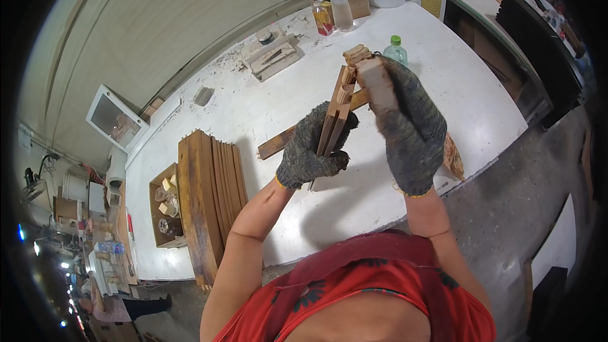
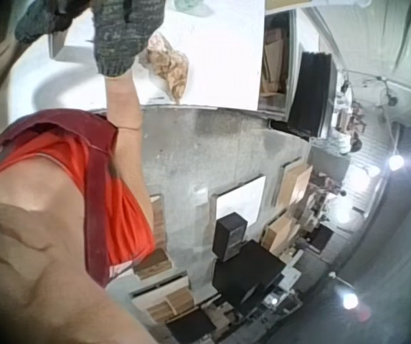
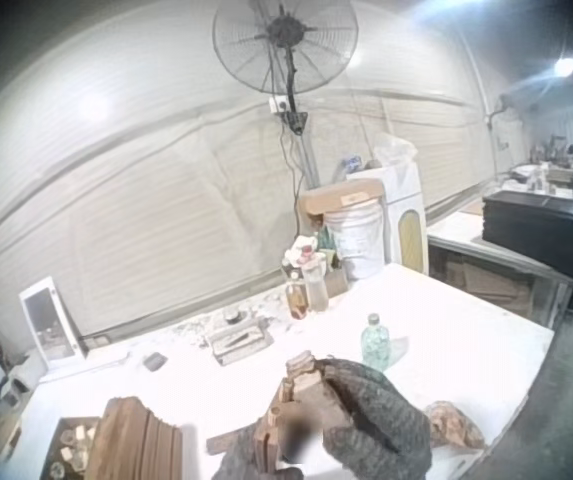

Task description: The person sands the surfaces and edges of wooden planks using a sanding block, then wipes the dust off with a cloth and stacks the finished planks together.

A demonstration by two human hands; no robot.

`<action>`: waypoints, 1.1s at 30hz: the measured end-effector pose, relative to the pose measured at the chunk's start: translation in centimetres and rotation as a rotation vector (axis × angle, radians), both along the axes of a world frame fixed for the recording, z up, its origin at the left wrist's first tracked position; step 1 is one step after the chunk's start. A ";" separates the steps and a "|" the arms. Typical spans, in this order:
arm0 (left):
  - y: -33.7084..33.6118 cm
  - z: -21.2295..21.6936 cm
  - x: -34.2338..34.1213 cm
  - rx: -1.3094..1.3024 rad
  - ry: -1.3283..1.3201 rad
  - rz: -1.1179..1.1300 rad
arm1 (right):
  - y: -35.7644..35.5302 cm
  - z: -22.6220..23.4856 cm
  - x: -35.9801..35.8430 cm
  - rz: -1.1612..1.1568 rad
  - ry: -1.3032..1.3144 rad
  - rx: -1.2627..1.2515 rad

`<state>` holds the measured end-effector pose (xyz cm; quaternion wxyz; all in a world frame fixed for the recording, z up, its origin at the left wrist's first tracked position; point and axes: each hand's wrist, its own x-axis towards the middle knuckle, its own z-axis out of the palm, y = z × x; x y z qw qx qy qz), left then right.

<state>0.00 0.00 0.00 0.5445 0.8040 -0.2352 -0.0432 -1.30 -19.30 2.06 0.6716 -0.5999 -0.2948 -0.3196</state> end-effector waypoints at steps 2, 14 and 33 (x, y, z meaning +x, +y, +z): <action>-0.3 -0.1 0.0 0.061 0.001 0.041 | 0.2 0.0 0.1 -0.131 -0.094 -0.065; 0.9 -3.0 2.2 0.088 -0.542 0.038 | 0.9 0.4 -3.6 -0.199 -0.103 -0.234; 3.0 2.2 -1.1 -0.337 0.134 0.192 | 3.5 0.8 0.7 -0.206 -0.182 -0.048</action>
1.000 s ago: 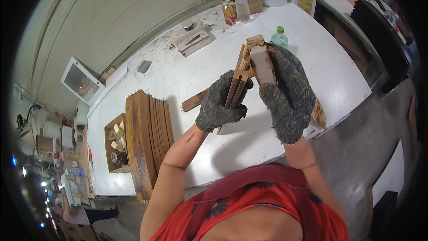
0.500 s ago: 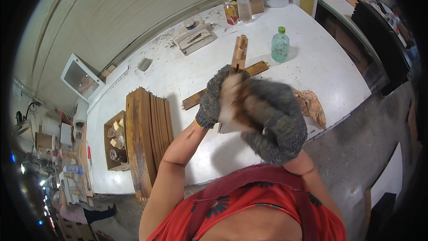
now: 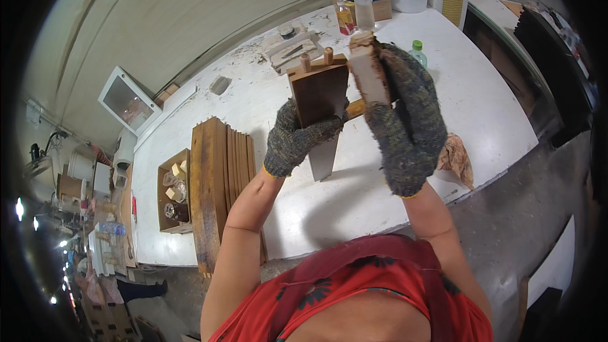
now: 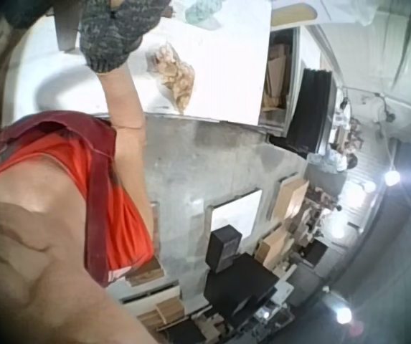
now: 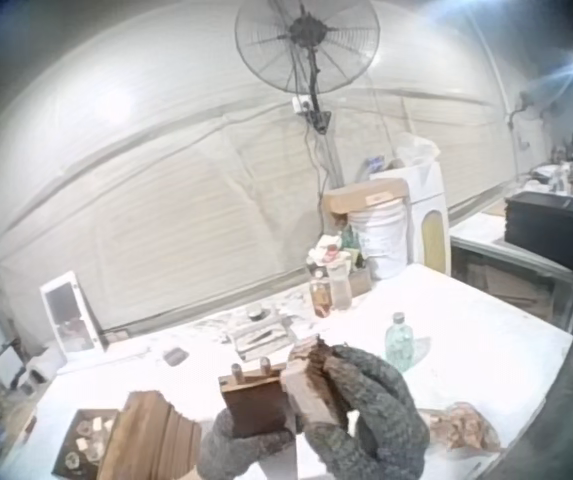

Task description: The person sands the surfaces and edges of wooden planks using a sanding block, then wipes the dust off with a cloth and stacks the finished planks together.

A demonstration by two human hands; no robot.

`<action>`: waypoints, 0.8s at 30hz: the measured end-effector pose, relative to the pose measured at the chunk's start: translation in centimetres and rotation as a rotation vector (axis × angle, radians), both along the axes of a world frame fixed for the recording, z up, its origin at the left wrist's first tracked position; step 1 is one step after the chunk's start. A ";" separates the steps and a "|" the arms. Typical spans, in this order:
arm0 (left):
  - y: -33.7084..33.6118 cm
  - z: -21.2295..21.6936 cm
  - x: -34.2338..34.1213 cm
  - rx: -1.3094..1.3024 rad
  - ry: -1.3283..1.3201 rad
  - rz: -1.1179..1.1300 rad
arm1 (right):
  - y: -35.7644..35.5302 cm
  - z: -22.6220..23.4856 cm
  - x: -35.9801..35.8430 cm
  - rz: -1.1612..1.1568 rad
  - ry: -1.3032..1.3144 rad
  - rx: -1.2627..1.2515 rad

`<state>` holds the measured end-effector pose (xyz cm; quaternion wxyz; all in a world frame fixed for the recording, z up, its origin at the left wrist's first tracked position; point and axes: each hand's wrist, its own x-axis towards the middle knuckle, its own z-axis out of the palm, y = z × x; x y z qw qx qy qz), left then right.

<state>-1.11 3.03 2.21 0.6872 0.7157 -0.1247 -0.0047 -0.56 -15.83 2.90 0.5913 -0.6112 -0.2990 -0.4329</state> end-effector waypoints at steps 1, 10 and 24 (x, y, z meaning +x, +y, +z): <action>0.2 -0.5 0.0 -0.062 -0.006 -0.010 | 0.7 0.1 0.0 0.017 0.008 0.011; 4.1 -6.3 2.0 0.260 -0.416 0.349 | 5.1 -1.1 3.0 -0.193 -0.160 -0.095; 14.8 -6.1 8.7 -0.526 -0.355 0.639 | 10.0 -28.0 4.0 0.229 0.127 -0.581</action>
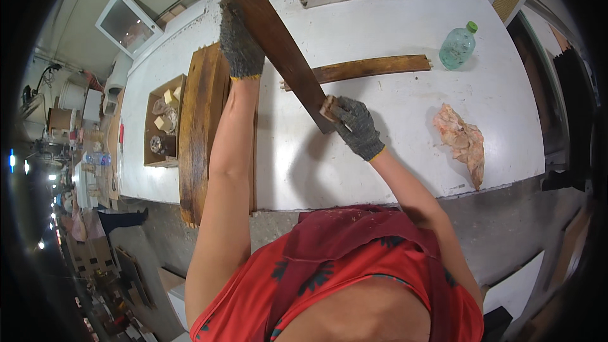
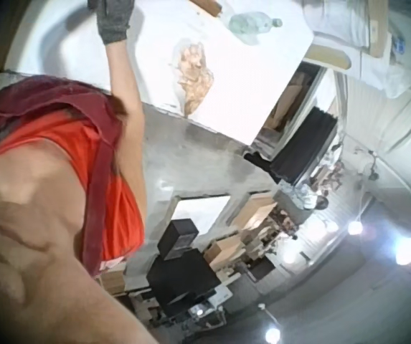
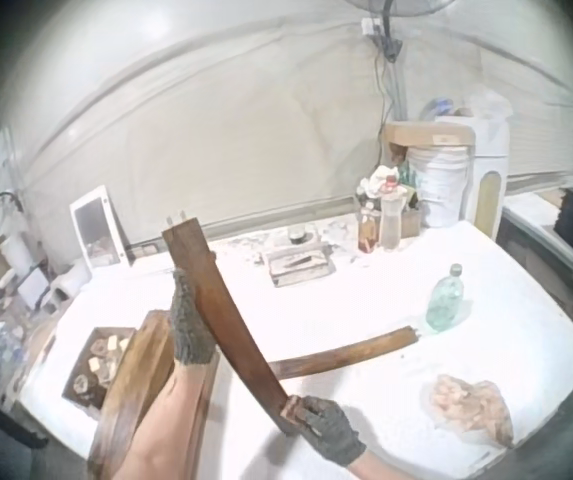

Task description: The person sands the surfaces and edges of wooden planks using a sanding block, then wipes the dust off with a cloth and stacks the finished planks together.

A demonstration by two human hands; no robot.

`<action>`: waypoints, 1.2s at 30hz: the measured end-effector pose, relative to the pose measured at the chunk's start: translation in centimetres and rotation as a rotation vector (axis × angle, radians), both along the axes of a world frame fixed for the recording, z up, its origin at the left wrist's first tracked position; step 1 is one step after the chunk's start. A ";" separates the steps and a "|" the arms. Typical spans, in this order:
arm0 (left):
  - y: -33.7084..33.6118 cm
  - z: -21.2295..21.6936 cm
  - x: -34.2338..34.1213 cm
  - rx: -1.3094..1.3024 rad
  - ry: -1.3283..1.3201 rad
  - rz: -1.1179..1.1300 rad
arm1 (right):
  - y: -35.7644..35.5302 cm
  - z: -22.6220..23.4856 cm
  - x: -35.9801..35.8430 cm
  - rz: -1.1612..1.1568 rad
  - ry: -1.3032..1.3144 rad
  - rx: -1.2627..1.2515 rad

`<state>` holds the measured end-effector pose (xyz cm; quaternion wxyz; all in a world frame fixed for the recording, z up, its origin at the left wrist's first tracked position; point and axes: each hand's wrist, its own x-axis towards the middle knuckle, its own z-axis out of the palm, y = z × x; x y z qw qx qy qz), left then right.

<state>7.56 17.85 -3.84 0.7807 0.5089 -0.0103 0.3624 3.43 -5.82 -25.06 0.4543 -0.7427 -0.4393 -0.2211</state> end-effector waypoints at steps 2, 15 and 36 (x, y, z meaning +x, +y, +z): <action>2.8 -1.6 1.0 0.006 -0.087 -0.008 | -1.8 -2.2 -1.5 0.036 0.111 -0.120; -3.6 2.4 -1.9 -0.014 -0.160 -0.367 | -9.6 11.8 1.9 0.136 0.770 0.203; -9.6 -2.2 -3.4 0.749 0.149 -0.346 | -4.9 30.7 0.1 0.109 -0.015 0.416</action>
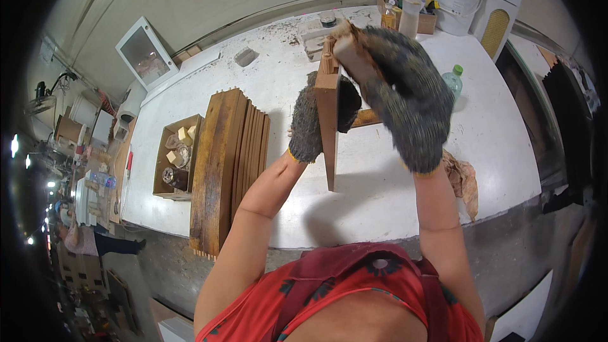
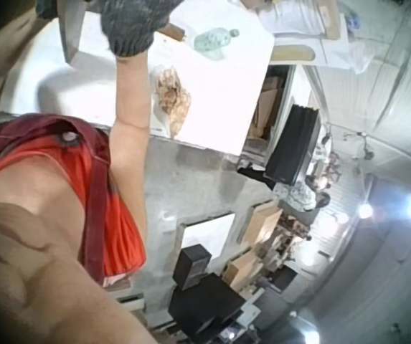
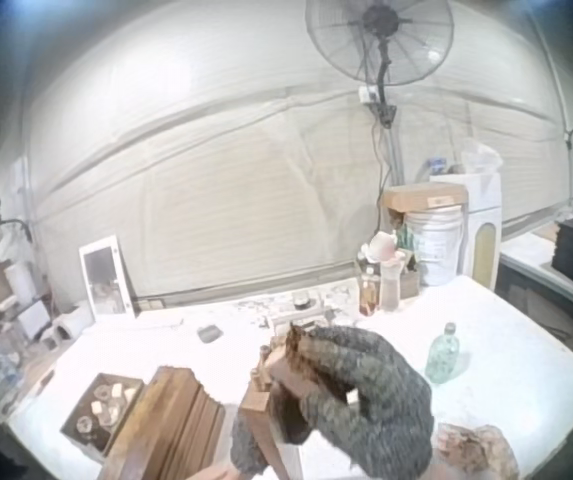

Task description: The person sands the surfaces and edges of wooden planks using a sanding block, then wipes the dust off with a cloth and stacks the finished planks together.

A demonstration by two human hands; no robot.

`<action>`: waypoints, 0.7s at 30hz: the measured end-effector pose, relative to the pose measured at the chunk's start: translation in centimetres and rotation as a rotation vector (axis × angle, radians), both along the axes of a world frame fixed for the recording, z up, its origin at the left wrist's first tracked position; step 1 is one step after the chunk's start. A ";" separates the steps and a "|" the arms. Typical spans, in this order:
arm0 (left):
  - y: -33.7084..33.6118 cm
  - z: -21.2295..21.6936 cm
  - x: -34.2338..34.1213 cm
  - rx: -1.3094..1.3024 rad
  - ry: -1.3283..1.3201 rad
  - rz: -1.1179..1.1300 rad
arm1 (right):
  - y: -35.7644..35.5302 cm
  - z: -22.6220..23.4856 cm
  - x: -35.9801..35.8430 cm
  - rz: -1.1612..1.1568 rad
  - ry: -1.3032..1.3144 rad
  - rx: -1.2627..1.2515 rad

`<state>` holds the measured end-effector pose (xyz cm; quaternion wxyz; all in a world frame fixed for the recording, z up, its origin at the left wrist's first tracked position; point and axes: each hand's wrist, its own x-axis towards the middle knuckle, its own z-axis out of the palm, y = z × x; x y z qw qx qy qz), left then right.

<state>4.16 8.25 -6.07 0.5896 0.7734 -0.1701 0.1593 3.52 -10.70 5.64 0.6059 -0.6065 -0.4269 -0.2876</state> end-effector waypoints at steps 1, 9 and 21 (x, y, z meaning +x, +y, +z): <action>0.3 -0.4 0.0 -0.124 0.041 -0.117 | 0.6 0.1 0.4 0.093 0.130 0.066; 0.3 2.2 -1.1 -0.497 -0.008 -0.177 | 0.3 0.8 -0.3 0.423 0.435 0.203; -1.2 4.7 -1.3 -0.465 -0.011 -0.019 | -0.5 0.3 -3.7 0.032 -0.282 -0.233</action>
